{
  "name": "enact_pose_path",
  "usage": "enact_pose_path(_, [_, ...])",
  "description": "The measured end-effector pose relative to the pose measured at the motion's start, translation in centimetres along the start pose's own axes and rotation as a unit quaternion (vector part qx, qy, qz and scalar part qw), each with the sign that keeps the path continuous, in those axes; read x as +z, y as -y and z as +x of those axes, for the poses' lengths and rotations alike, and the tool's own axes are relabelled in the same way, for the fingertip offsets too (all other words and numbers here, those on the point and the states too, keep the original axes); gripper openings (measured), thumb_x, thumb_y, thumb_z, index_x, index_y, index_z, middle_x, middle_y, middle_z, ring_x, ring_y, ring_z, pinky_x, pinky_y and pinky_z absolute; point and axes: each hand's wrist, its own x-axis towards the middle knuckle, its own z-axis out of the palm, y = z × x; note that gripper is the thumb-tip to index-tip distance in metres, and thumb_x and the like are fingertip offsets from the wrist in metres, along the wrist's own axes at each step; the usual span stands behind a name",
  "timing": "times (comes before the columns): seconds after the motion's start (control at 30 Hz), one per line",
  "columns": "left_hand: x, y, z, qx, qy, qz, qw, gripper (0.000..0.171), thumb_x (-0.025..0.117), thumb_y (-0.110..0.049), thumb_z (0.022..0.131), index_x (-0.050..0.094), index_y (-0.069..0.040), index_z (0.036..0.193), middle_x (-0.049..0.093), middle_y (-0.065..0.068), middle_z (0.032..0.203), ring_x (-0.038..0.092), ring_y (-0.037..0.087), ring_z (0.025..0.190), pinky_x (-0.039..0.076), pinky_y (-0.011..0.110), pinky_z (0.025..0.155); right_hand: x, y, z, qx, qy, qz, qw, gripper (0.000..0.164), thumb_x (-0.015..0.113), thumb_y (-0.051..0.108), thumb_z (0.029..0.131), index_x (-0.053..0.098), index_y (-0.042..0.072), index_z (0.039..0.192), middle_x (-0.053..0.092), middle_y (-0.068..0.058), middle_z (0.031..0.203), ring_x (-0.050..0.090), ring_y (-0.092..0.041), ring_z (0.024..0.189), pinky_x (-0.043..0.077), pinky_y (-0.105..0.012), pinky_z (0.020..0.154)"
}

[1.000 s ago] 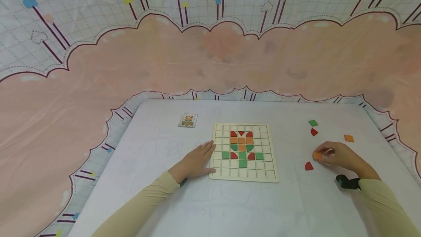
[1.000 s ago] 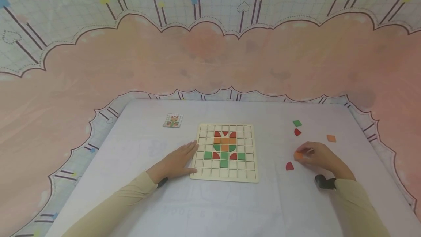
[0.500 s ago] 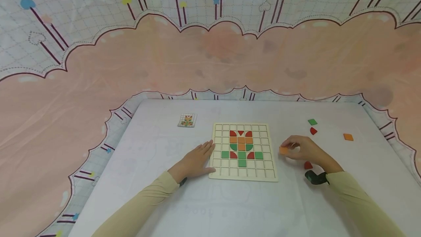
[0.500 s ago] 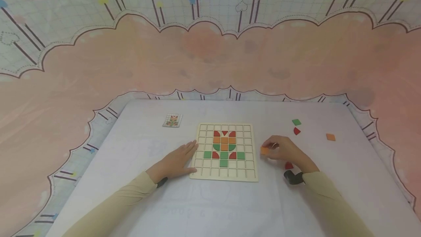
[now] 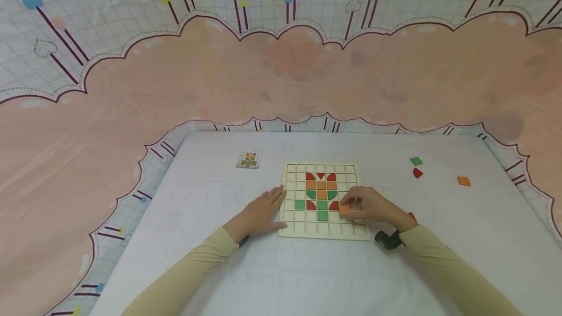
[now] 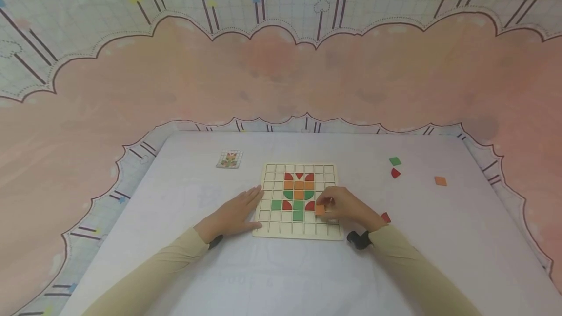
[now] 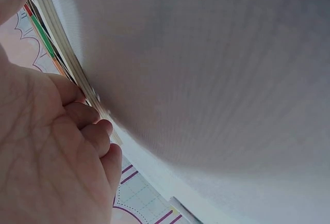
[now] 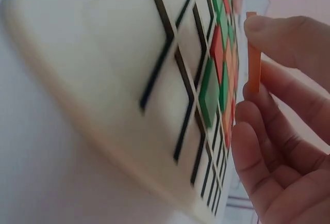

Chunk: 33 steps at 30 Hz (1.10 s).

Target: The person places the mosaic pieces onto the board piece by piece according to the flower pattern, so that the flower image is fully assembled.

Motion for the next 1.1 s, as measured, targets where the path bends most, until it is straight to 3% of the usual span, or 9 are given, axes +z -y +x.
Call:
enact_pose_path(0.2, [0.2, 0.1, 0.1, -0.002, 0.001, 0.006, 1.0000, 0.088, 0.045, -0.061, 0.090, 0.016, -0.005, 0.151, 0.012, 0.012, 0.159, 0.015, 0.024, 0.147, 0.020, 0.038, 0.119, 1.0, 0.6, 0.8, 0.004, 0.023, 0.002, 1.000, 0.025, 0.081, 0.016, 0.073, 0.071, 0.010, 0.095, 0.066, 0.001, 0.092, 0.052, -0.009, 0.078, 0.048, -0.018, 0.067])
enact_pose_path(0.5, [0.0, 0.0, 0.0, -0.003, 0.005, 0.004, 1.0000, 0.088, 0.046, -0.060, 0.090, 0.016, -0.005, 0.151, 0.012, 0.011, 0.159, 0.014, 0.023, 0.147, 0.020, 0.038, 0.120, 1.9, 1.2, 1.4, -0.001, 0.031, -0.036, 0.999, 0.024, 0.082, 0.017, 0.070, 0.072, 0.012, 0.092, 0.067, 0.002, 0.093, 0.051, -0.008, 0.081, 0.048, -0.021, 0.070])
enact_pose_path(0.73, [0.0, 0.0, 0.1, -0.003, 0.006, -0.001, 1.0000, 0.088, 0.046, -0.061, 0.090, 0.015, -0.006, 0.151, 0.011, 0.011, 0.159, 0.013, 0.023, 0.147, 0.020, 0.038, 0.120, 1.8, 1.7, 1.4, 0.013, 0.036, -0.039, 0.999, 0.024, 0.082, 0.015, 0.071, 0.072, 0.012, 0.093, 0.067, 0.002, 0.093, 0.052, -0.009, 0.080, 0.049, -0.022, 0.071])
enact_pose_path(1.1, [0.0, 0.1, 0.1, 0.000, 0.005, 0.001, 1.0000, 0.087, 0.046, -0.060, 0.090, 0.017, -0.005, 0.151, 0.013, 0.012, 0.159, 0.015, 0.024, 0.147, 0.021, 0.039, 0.119, 1.7, 1.7, 1.4, -0.001, 0.044, -0.047, 0.998, 0.021, 0.081, 0.014, 0.071, 0.072, 0.010, 0.089, 0.068, 0.002, 0.091, 0.054, -0.007, 0.079, 0.051, -0.021, 0.071])
